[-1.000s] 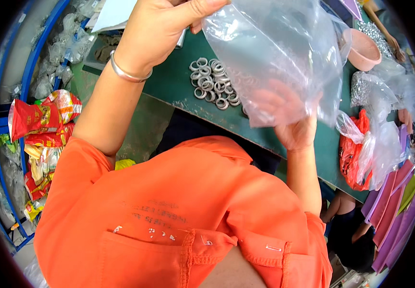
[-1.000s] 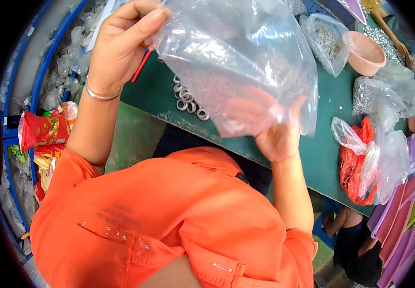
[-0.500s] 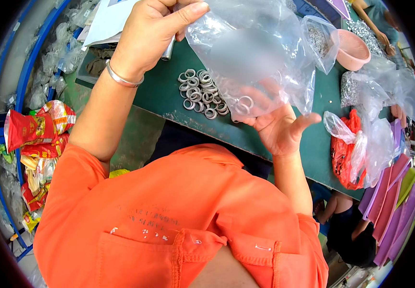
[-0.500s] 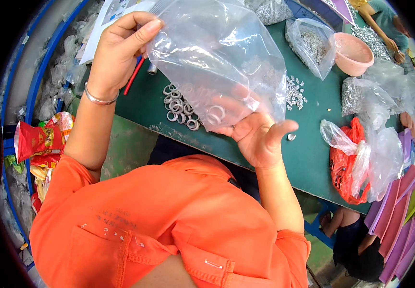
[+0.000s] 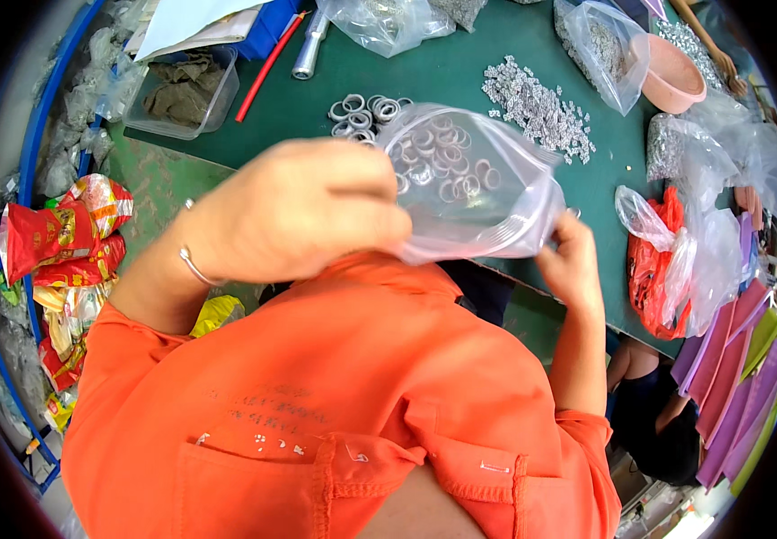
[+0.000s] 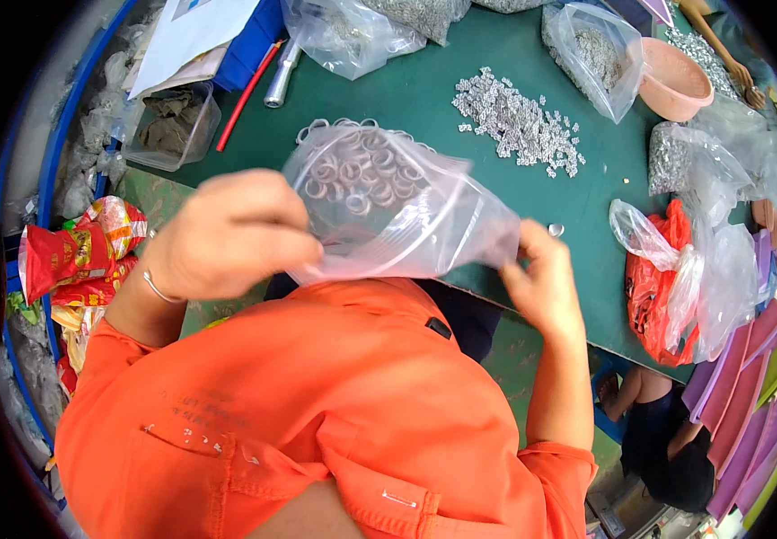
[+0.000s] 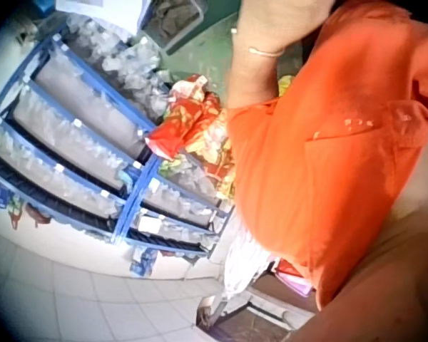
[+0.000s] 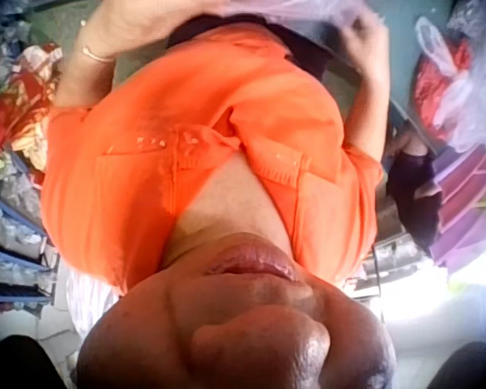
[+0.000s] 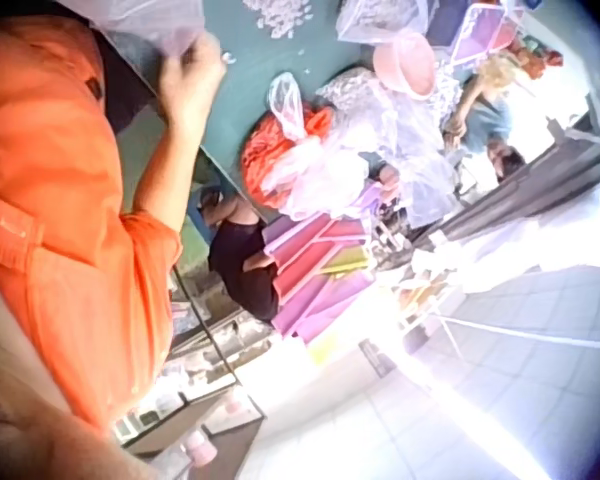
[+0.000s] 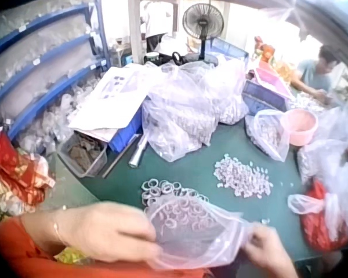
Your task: The person places small white plastic inserts into metal rings by hand and then puts the assembled pieces into a plastic bag. The person also writes on a small paper card with a pencil.
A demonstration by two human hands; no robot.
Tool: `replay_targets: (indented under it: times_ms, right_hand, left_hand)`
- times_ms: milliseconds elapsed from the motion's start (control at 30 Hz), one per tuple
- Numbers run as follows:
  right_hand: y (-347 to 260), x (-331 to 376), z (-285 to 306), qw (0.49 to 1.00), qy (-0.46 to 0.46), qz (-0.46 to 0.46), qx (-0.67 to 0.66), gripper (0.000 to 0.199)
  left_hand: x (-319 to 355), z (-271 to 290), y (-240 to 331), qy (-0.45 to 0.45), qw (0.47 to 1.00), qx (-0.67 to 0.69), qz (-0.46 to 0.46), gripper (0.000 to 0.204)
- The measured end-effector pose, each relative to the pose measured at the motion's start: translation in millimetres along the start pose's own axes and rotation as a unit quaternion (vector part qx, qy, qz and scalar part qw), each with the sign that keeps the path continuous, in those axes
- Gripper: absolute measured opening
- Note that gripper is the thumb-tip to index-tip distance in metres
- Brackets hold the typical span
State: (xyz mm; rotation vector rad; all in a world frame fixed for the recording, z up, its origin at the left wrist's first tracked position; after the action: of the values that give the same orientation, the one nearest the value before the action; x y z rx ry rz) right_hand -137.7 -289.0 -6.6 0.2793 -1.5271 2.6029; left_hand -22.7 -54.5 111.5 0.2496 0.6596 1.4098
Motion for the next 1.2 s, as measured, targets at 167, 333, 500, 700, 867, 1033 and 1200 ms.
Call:
replay_targets:
  times_ms: [167,333,500,700,867,1033,1200]
  right_hand:
    - [-40.7,-38.9,12.4,0.970,0.083,0.133,0.188,0.025]
    - [-21.9,-64.6,19.3,0.993,0.025,0.033,0.110,0.029]
    - [-30.0,-74.8,-11.9,0.978,-0.056,0.069,0.187,0.027]
    - [-33.4,-64.7,-2.1,0.978,-0.018,0.060,0.200,0.014]
    - [-80.9,-39.0,-6.8,0.990,-0.046,0.115,0.061,0.021]
    - [-87.4,-42.3,-25.5,0.962,-0.042,0.156,0.219,0.023]
    - [-52.1,-55.9,-37.7,0.966,-0.014,0.114,0.230,0.028]
  left_hand:
    - [0.1,-30.6,25.3,-0.077,0.996,0.000,-0.041,0.016]
    - [7.1,18.6,42.2,-0.078,0.995,0.027,-0.061,0.016]
    - [-0.2,0.4,34.7,-0.181,0.982,0.058,0.017,0.012]
    - [-7.8,-79.3,-3.2,-0.185,0.980,0.066,0.030,0.010]
    - [-3.2,-99.9,-18.0,-0.170,0.977,0.103,0.075,0.010]
    - [-1.4,-99.2,-17.3,-0.166,0.973,0.134,0.086,0.009]
    - [6.6,-106.9,-28.2,-0.153,0.976,0.122,0.095,0.008]
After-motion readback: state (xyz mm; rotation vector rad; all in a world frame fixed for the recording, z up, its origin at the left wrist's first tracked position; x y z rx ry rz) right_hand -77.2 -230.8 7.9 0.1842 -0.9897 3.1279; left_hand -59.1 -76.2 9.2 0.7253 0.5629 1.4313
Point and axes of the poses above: each hand's wrist, its own x-axis away from the middle knuckle, its own z-axis out of the back of the hand, y = z × x, the point moved 7 cm from there along -x, towards the middle knuckle, and after that the axes turned 12 degrees about -y, right-handed, at the moved point
